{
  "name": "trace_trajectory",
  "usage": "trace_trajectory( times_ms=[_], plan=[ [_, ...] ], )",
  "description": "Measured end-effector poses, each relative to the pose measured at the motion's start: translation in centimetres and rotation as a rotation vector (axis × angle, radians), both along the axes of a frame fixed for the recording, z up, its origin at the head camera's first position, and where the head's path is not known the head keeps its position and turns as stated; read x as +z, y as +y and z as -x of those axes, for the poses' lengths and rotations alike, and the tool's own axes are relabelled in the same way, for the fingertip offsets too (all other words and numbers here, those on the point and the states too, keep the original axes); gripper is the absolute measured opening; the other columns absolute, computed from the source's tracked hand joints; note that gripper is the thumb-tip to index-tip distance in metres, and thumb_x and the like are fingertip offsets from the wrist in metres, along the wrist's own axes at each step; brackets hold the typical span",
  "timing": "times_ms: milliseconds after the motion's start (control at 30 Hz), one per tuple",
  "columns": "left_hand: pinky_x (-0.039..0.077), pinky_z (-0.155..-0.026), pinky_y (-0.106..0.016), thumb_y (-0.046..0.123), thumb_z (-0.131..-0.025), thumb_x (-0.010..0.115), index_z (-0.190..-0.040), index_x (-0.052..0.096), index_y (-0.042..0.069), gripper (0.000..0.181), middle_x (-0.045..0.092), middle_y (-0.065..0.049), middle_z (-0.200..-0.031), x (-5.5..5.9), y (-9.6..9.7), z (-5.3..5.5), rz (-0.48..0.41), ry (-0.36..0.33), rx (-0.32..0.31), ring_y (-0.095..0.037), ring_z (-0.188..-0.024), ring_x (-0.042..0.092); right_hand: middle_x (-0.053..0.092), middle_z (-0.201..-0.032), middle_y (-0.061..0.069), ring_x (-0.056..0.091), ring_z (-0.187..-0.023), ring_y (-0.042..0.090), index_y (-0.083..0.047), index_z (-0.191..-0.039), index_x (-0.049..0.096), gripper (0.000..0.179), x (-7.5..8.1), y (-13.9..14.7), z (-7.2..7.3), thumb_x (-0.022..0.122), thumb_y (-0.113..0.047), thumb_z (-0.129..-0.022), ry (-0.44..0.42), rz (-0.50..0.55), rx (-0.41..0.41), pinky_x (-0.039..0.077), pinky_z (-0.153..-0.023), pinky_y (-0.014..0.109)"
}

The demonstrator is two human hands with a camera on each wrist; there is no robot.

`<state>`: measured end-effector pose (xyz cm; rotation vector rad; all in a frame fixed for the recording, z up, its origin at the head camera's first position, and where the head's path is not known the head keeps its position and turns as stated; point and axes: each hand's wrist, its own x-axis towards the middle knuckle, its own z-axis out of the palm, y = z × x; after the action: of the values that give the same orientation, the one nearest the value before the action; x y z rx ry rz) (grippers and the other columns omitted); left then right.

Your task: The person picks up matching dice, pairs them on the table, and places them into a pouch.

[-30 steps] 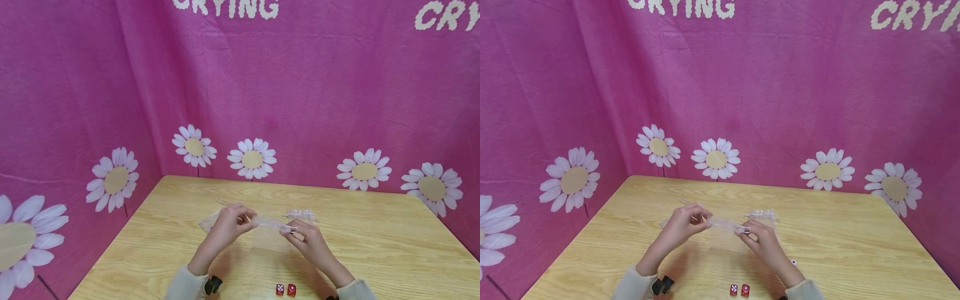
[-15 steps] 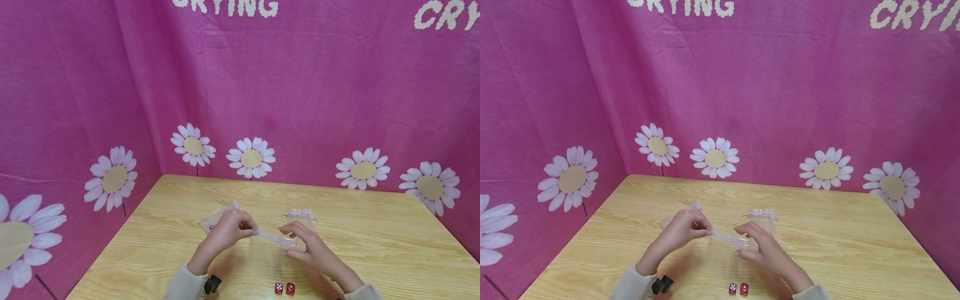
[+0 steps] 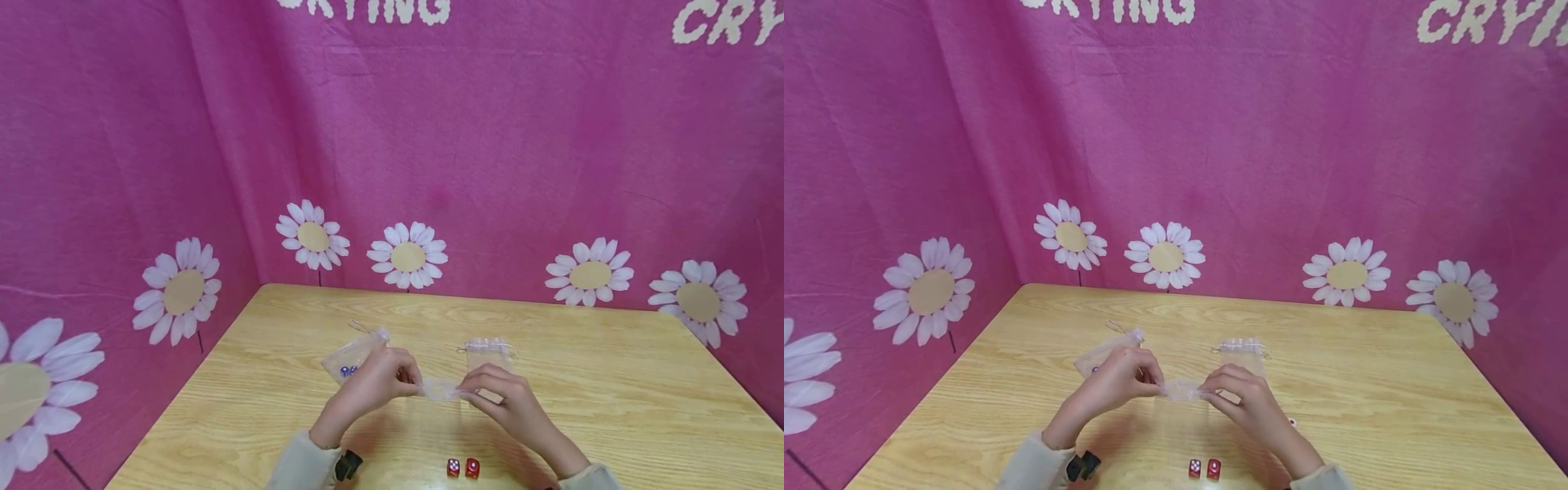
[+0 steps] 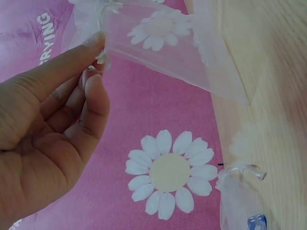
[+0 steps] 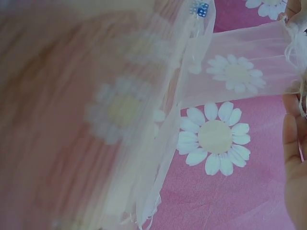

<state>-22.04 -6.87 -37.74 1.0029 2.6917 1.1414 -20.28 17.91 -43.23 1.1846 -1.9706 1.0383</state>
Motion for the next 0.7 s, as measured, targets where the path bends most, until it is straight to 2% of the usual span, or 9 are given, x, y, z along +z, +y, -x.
trace_trajectory(
  times_ms=[200, 367, 533, 600, 700],
  plan=[
    [0.046, -0.058, -0.014, 0.007, -0.078, 0.081, -0.07, 0.069, 0.01, 0.014, 0.067, 0.0, -0.07, -0.5, 0.4, 0.0, -0.004, 0.054, -0.019, 0.005, -0.06, 0.049, 0.071, -0.086, 0.001, 0.065, -0.084, 0.01, -0.012, -0.092, 0.072, 0.026, 0.3, -0.4, -0.2, 0.076, 0.006, -0.074, -0.042, -0.01, 0.005, 0.049, -0.085, 0.012],
    [0.046, -0.057, -0.014, 0.007, -0.078, 0.081, -0.069, 0.07, 0.01, 0.014, 0.067, 0.0, -0.069, -0.8, 0.4, 0.0, -0.015, 0.044, -0.001, 0.005, -0.059, 0.05, 0.072, -0.09, 0.0, 0.065, -0.085, 0.01, -0.013, -0.095, 0.072, 0.028, 0.2, -0.3, -0.3, 0.077, 0.006, -0.075, -0.102, -0.039, -0.023, 0.05, -0.084, 0.013],
    [0.047, -0.059, -0.015, 0.009, -0.078, 0.08, -0.07, 0.071, 0.011, 0.013, 0.068, 0.001, -0.069, -0.9, 0.3, 0.3, -0.02, 0.032, 0.027, 0.004, -0.059, 0.052, 0.071, -0.099, -0.004, 0.064, -0.092, 0.007, -0.013, -0.101, 0.072, 0.028, 0.0, 0.7, -0.6, 0.078, 0.0, -0.077, -0.197, -0.066, -0.104, 0.05, -0.08, 0.016],
    [0.047, -0.059, -0.015, 0.009, -0.079, 0.08, -0.071, 0.071, 0.011, 0.012, 0.068, 0.001, -0.07, -0.8, 0.2, 0.3, -0.02, 0.023, 0.035, 0.004, -0.059, 0.052, 0.071, -0.1, -0.003, 0.063, -0.091, 0.007, -0.012, -0.103, 0.072, 0.03, 0.0, 1.3, -0.7, 0.078, 0.0, -0.077, -0.209, -0.063, -0.137, 0.05, -0.078, 0.017],
    [0.046, -0.059, -0.015, 0.009, -0.079, 0.08, -0.071, 0.071, 0.01, 0.012, 0.069, 0.0, -0.07, -0.7, 0.2, 0.5, -0.024, 0.016, 0.044, 0.003, -0.06, 0.052, 0.07, -0.097, 0.0, 0.063, -0.086, 0.006, -0.01, -0.103, 0.072, 0.033, -0.1, 2.2, -0.8, 0.08, 0.002, -0.073, -0.178, -0.053, -0.179, 0.05, -0.074, 0.015]
  ],
)
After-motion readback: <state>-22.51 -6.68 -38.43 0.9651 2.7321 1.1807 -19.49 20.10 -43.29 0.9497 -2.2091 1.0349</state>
